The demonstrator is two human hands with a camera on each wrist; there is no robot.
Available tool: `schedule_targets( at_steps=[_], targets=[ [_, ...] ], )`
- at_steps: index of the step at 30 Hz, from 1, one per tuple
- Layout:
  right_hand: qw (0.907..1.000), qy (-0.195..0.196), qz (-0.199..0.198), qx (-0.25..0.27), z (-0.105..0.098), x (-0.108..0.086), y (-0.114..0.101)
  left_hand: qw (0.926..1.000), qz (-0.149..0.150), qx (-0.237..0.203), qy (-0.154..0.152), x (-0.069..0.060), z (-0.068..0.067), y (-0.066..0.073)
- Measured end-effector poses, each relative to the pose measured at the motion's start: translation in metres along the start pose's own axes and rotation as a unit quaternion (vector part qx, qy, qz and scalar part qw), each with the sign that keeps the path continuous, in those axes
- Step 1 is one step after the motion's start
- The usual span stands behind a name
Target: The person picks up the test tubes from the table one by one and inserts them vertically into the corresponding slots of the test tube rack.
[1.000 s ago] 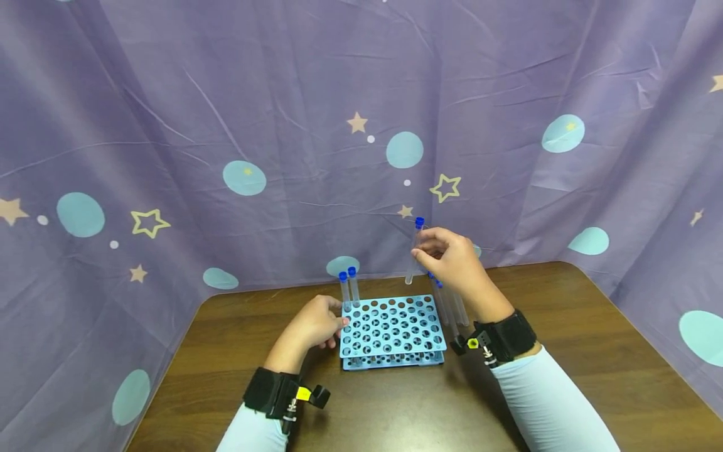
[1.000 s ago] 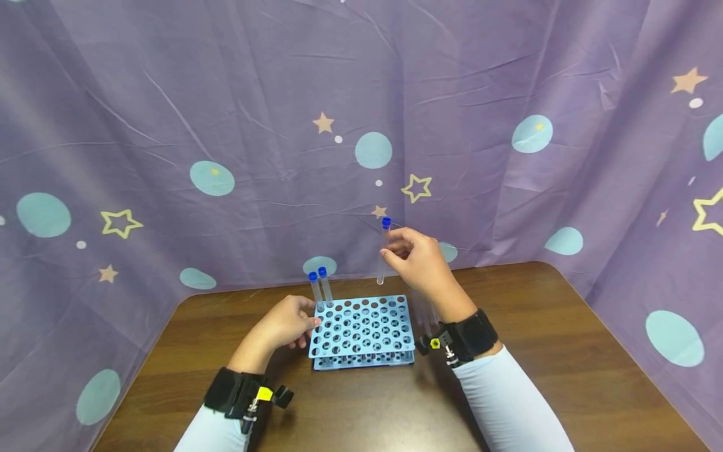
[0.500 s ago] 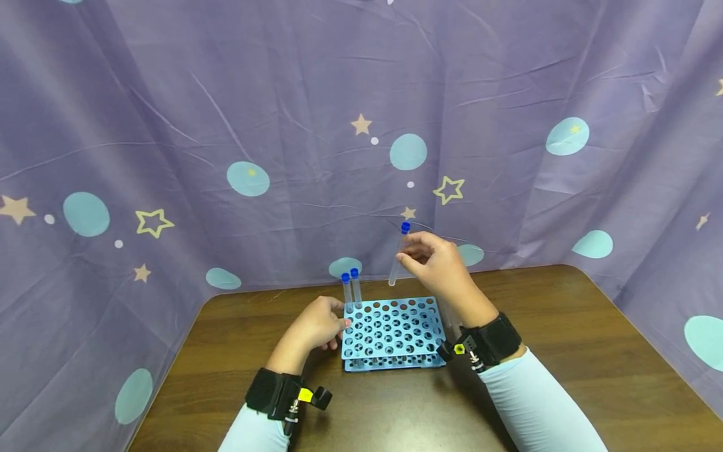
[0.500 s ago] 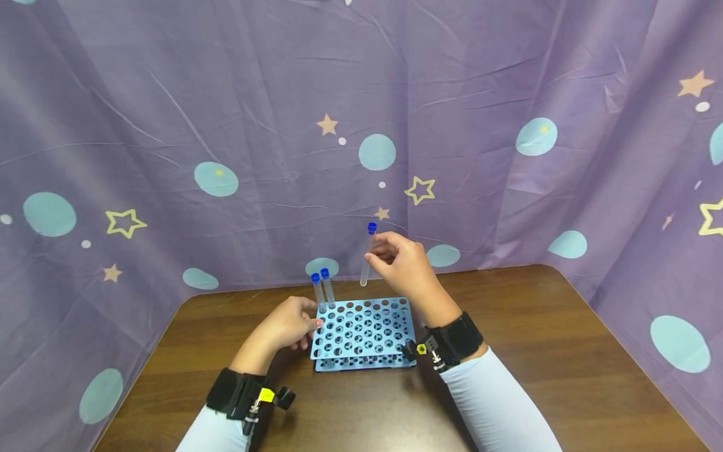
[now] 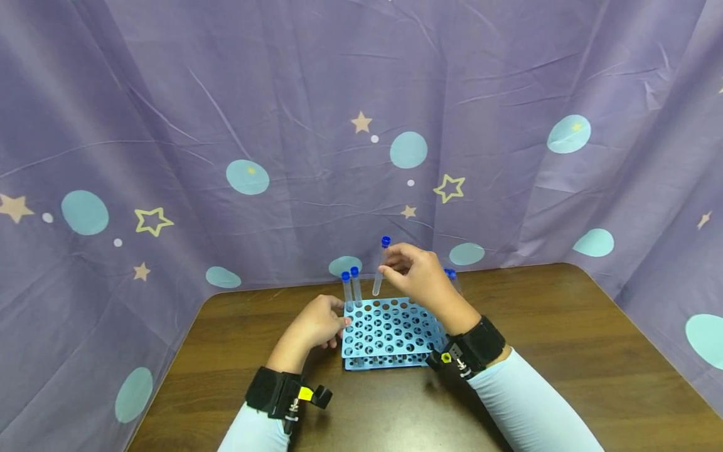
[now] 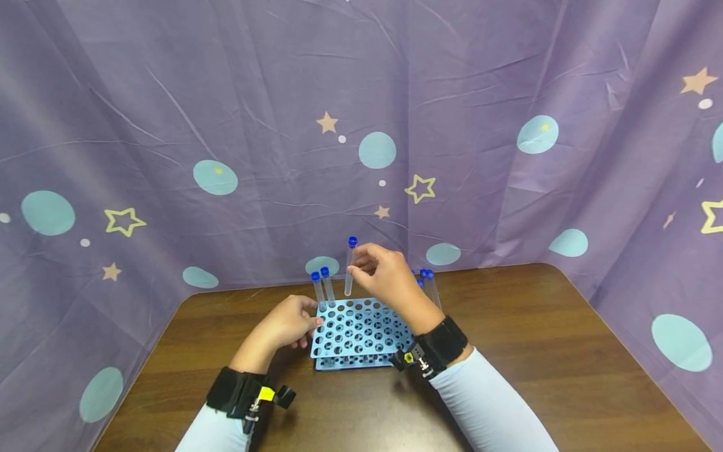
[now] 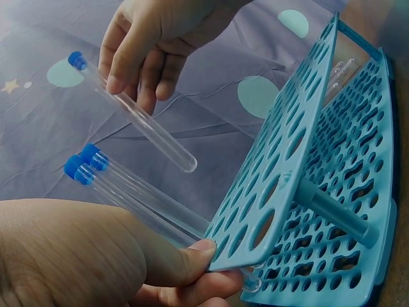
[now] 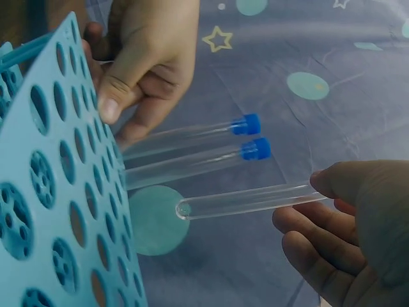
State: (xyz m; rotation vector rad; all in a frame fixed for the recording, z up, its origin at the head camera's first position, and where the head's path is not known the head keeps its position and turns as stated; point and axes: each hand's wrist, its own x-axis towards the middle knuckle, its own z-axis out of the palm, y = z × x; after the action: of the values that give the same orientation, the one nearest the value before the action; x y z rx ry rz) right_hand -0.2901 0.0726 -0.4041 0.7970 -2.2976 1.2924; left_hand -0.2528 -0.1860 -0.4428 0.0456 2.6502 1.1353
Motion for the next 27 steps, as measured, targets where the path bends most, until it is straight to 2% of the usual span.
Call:
schedule_targets(
  at_steps=[16,27],
  targets=[
    [0.9996,-0.026,0.001,0.012,0.02,-0.004,0.003,1.0,-0.006,0.002,-0.001,-0.002,-0.001,0.002],
    [0.9975,-0.066,0.026,0.003,0.029,-0.007,0.004,0.9999,-0.011,0.005,-0.002,-0.002,-0.001,0.004]
  ],
)
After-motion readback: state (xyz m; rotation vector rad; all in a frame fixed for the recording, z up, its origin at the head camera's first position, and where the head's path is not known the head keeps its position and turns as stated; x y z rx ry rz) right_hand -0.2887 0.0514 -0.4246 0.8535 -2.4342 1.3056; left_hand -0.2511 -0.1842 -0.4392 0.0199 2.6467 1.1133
